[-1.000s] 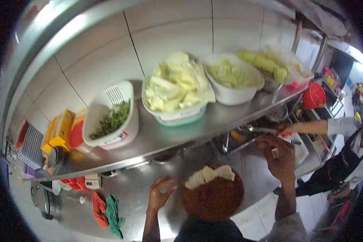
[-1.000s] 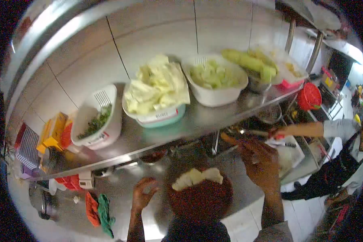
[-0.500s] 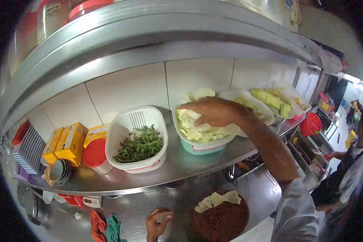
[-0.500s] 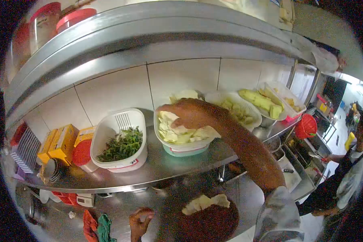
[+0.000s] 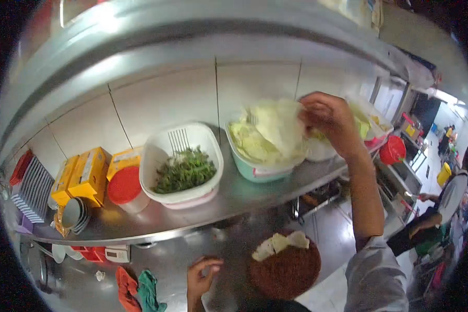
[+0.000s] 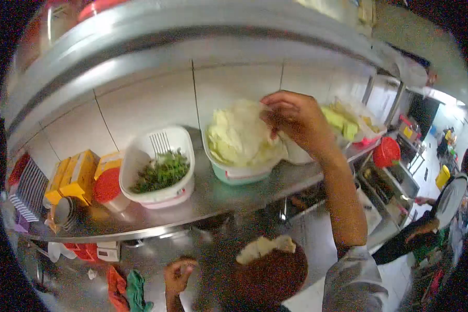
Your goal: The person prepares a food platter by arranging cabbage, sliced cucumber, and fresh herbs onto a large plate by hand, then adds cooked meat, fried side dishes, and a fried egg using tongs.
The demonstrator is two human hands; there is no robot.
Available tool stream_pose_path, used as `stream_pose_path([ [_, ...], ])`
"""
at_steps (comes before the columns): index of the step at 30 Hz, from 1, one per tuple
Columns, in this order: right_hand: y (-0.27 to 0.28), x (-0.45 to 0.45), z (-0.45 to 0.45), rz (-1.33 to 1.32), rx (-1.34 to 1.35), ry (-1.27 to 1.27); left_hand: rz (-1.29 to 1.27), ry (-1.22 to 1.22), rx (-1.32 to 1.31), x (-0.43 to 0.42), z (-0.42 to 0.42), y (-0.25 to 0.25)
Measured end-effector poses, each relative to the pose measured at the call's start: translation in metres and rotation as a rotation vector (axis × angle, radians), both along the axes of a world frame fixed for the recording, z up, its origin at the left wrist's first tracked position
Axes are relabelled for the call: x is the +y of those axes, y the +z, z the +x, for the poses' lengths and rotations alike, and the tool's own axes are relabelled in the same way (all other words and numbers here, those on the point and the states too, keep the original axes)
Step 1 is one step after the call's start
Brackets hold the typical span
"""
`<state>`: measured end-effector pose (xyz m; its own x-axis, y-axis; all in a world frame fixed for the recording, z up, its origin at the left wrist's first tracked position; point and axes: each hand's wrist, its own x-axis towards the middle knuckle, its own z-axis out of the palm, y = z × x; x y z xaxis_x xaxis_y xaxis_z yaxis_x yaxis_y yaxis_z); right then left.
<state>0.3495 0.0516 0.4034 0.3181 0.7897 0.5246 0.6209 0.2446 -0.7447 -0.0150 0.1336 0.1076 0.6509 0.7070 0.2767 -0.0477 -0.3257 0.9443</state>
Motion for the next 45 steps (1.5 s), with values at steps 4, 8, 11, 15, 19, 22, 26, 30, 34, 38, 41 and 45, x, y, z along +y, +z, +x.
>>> stream_pose_path([
  [4, -0.099, -0.092, -0.049, -0.309, -0.022, -0.029, -0.119, -0.349, -0.193, -0.019, 0.029, 0.015],
  [8, -0.245, -0.158, -0.106, -0.612, -0.11, -0.081, -0.336, -0.562, -0.164, -0.085, 0.061, -0.013],
  [11, -0.311, -0.213, -0.135, -0.744, 0.587, -0.118, -0.733, -0.6, 0.554, -0.105, 0.068, -0.027],
  [15, -0.314, -0.229, -0.16, -0.525, 1.115, -0.233, -0.062, -0.757, 0.499, -0.108, 0.079, -0.066],
  [19, -0.341, -0.231, -0.136, -0.512, 0.924, -0.004, -0.1, -0.841, 0.098, -0.11, 0.129, -0.077],
  [22, -0.326, -0.226, -0.112, -0.542, 1.0, 0.016, 0.272, -0.868, 0.152, -0.087, 0.158, -0.08],
  [26, -0.324, -0.201, -0.074, -0.849, 0.315, -0.178, 0.183, -0.961, 0.398, -0.072, 0.187, -0.071],
  [30, -0.412, -0.172, -0.028, -0.433, 0.085, -0.395, -0.196, -0.75, 0.371, -0.056, 0.216, -0.088],
  [34, -0.415, -0.141, -0.023, -0.44, 0.424, -0.545, -0.466, -0.62, 0.291, -0.041, 0.249, -0.105],
  [38, -0.425, -0.132, -0.019, -0.656, 0.152, -0.615, -0.049, -0.551, 0.419, -0.035, 0.269, -0.118],
  [41, -0.423, -0.127, -0.027, -0.659, -0.107, -0.7, -0.04, -0.56, 0.47, -0.037, 0.278, -0.125],
  [45, -0.45, -0.125, -0.018, -0.712, -0.354, -0.71, -0.005, -0.565, 0.456, -0.035, 0.284, -0.148],
])
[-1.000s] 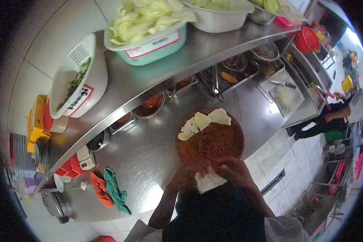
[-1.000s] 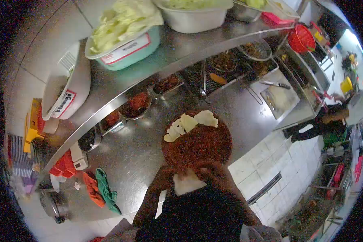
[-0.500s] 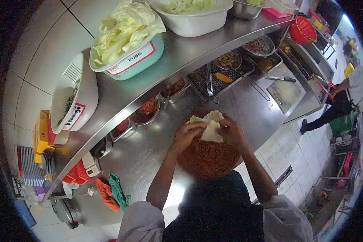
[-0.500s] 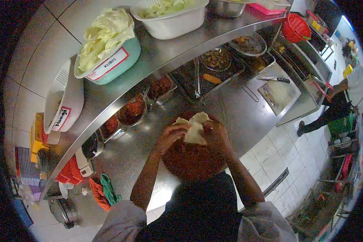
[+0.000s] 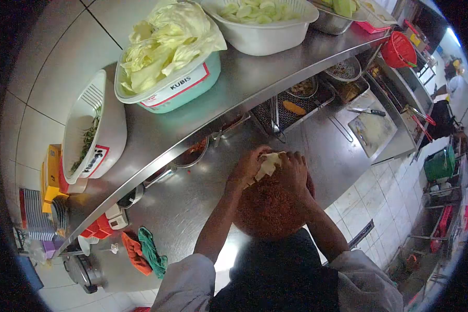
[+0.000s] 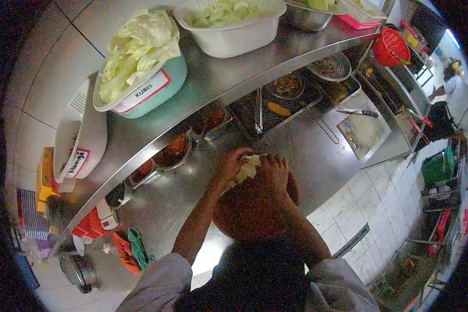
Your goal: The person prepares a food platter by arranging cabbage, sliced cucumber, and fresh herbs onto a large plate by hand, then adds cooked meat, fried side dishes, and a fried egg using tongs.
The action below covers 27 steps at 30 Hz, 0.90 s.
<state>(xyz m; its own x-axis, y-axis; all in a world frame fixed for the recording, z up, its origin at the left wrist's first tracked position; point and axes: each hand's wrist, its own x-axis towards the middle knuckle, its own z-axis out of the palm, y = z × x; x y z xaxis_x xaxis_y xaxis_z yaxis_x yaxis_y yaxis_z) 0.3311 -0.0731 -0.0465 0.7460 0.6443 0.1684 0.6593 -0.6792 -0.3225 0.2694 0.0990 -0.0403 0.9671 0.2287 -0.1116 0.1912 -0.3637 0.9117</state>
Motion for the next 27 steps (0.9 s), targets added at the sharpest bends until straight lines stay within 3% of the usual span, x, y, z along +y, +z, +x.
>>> stream_pose_path([
  [2, -0.003, 0.001, 0.001, -0.039, -0.117, 0.009, 0.109, -0.023, -0.042, 0.003, 0.003, -0.027],
  [6, 0.002, 0.004, 0.003, -0.078, -0.037, 0.004, 0.447, -0.067, -0.053, -0.002, 0.001, -0.002],
  [11, -0.04, -0.001, 0.012, -0.071, -0.151, 0.099, 0.487, -0.059, -0.084, -0.001, 0.001, -0.006],
  [15, -0.017, 0.002, 0.012, -0.062, -0.074, 0.091, 0.586, -0.114, -0.058, 0.007, 0.007, -0.02],
  [18, -0.011, -0.01, 0.022, -0.032, -0.156, 0.137, 0.422, -0.017, -0.09, 0.02, 0.001, -0.018],
  [20, 0.009, -0.032, 0.023, 0.202, 0.103, 0.076, 0.428, 0.126, -0.099, 0.032, -0.021, 0.014],
  [21, 0.027, -0.036, 0.022, 0.194, 0.114, 0.082, 0.446, 0.265, -0.123, 0.04, -0.034, 0.027],
  [24, 0.056, -0.048, 0.021, 0.204, 0.262, -0.034, 0.321, 0.303, 0.035, 0.052, -0.086, 0.034],
  [27, 0.034, -0.069, 0.024, 0.274, 0.243, -0.085, 0.348, 0.33, 0.121, 0.05, -0.144, -0.008],
])
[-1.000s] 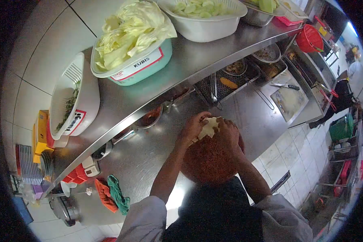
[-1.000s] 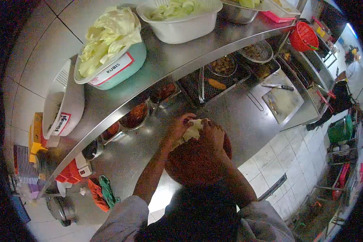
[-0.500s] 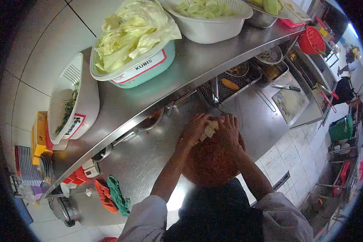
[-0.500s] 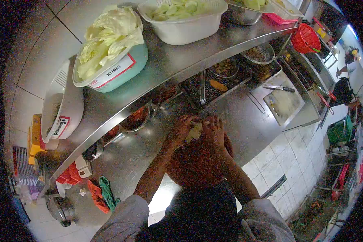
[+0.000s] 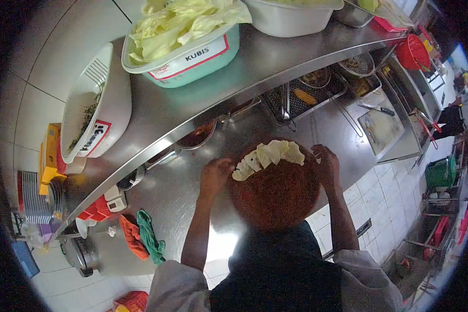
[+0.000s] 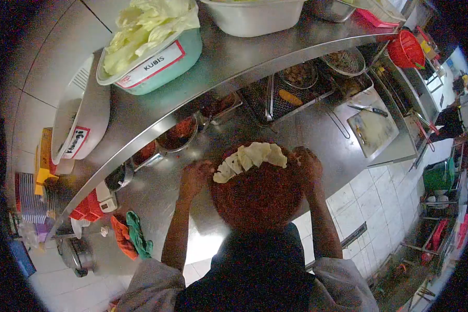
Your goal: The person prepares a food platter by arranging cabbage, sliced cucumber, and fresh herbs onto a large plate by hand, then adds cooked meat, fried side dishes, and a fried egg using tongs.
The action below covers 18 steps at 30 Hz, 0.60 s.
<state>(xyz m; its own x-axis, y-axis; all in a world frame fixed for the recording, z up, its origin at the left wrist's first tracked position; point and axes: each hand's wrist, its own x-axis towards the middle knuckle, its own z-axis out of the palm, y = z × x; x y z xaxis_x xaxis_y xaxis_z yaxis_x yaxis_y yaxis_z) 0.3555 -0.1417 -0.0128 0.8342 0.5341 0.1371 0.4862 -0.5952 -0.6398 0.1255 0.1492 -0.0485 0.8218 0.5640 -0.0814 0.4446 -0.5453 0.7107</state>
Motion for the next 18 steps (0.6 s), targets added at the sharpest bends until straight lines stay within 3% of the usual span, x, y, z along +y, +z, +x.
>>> stream_pose_path([
  [3, -0.011, -0.002, -0.003, 0.079, 0.01, 0.002, -0.14, 0.125, 0.07, -0.03, -0.016, 0.019],
  [6, 0.006, 0.019, -0.007, -0.077, 0.06, 0.075, -0.031, 0.156, -0.049, -0.041, -0.013, -0.001],
  [12, -0.008, 0.03, 0.003, 0.017, -0.23, 0.263, 0.032, 0.159, -0.068, -0.049, 0.005, 0.01],
  [14, 0.001, 0.032, 0.0, 0.104, 0.004, 0.158, -0.053, 0.169, -0.089, -0.047, 0.006, 0.003],
  [15, 0.0, 0.032, 0.0, 0.107, 0.0, 0.156, -0.142, 0.181, -0.103, -0.047, 0.006, 0.004],
  [17, -0.009, 0.031, -0.001, 0.081, -0.259, 0.132, -0.108, 0.172, -0.073, -0.05, 0.004, 0.008],
  [18, -0.011, 0.029, -0.001, 0.085, -0.264, 0.131, -0.076, 0.165, -0.042, -0.051, 0.003, 0.012],
])
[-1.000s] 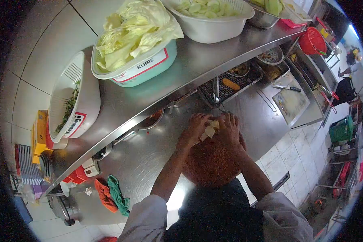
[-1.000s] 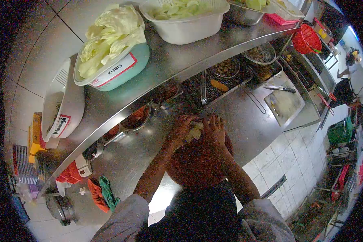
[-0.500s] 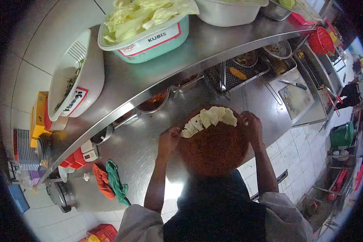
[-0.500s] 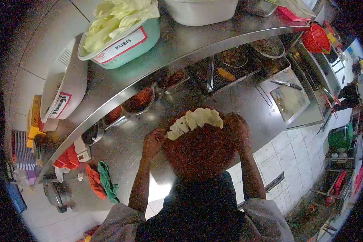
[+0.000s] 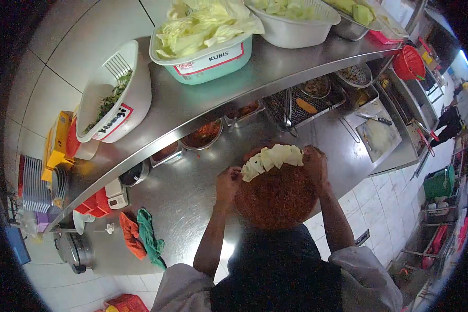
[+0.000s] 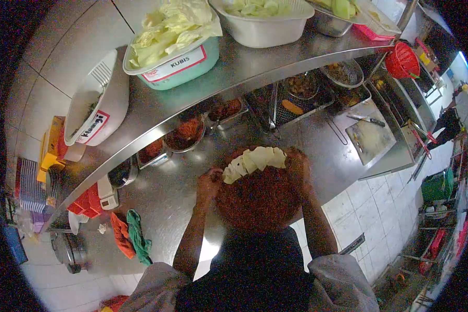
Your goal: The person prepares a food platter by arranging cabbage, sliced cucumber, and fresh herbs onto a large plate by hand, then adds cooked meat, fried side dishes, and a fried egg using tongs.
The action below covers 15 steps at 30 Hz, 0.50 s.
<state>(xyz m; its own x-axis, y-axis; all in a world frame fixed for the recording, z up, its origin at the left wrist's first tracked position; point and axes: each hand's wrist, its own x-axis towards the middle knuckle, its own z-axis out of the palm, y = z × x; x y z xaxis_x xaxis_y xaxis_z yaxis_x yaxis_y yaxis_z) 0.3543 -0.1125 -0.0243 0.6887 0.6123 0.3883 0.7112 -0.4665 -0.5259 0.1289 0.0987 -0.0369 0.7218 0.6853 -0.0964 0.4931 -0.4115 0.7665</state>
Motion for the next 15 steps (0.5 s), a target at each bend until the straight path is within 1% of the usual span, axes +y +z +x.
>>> stream_pose_path([
  [2, -0.007, -0.004, 0.002, -0.057, 0.17, -0.06, 0.048, -0.008, -0.051, 0.001, -0.006, -0.018],
  [3, -0.025, -0.009, 0.008, -0.134, -0.001, -0.008, 0.096, -0.017, -0.104, 0.001, -0.008, -0.024],
  [4, -0.041, -0.014, 0.014, -0.205, -0.181, 0.036, 0.109, -0.02, -0.066, -0.001, -0.011, -0.011],
  [5, -0.015, -0.013, 0.004, -0.097, -0.047, 0.012, 0.128, -0.021, -0.035, -0.004, -0.015, 0.005],
  [6, 0.021, -0.013, -0.01, 0.015, 0.085, -0.006, 0.184, -0.029, -0.107, -0.003, -0.022, 0.006],
  [7, 0.028, -0.019, -0.013, 0.088, 0.037, -0.046, 0.242, -0.038, -0.18, 0.0, -0.028, 0.006],
  [8, 0.037, -0.019, -0.009, 0.159, -0.007, -0.083, 0.192, -0.019, -0.211, 0.004, -0.035, 0.017],
  [9, 0.064, -0.016, -0.002, 0.187, -0.037, -0.082, 0.138, -0.001, -0.236, 0.005, -0.045, 0.031],
  [11, 0.127, -0.018, 0.002, 0.272, 0.168, -0.073, 0.128, 0.061, -0.283, 0.01, -0.063, 0.053],
  [12, 0.156, -0.02, 0.011, 0.264, -0.061, -0.034, 0.145, 0.058, -0.299, 0.018, -0.073, 0.055],
  [14, 0.219, -0.017, 0.016, 0.27, -0.306, -0.099, 0.049, 0.165, -0.292, 0.029, -0.094, 0.052],
  [15, 0.242, -0.015, 0.02, 0.341, -0.273, -0.087, 0.056, 0.184, -0.304, 0.028, -0.106, 0.051],
])
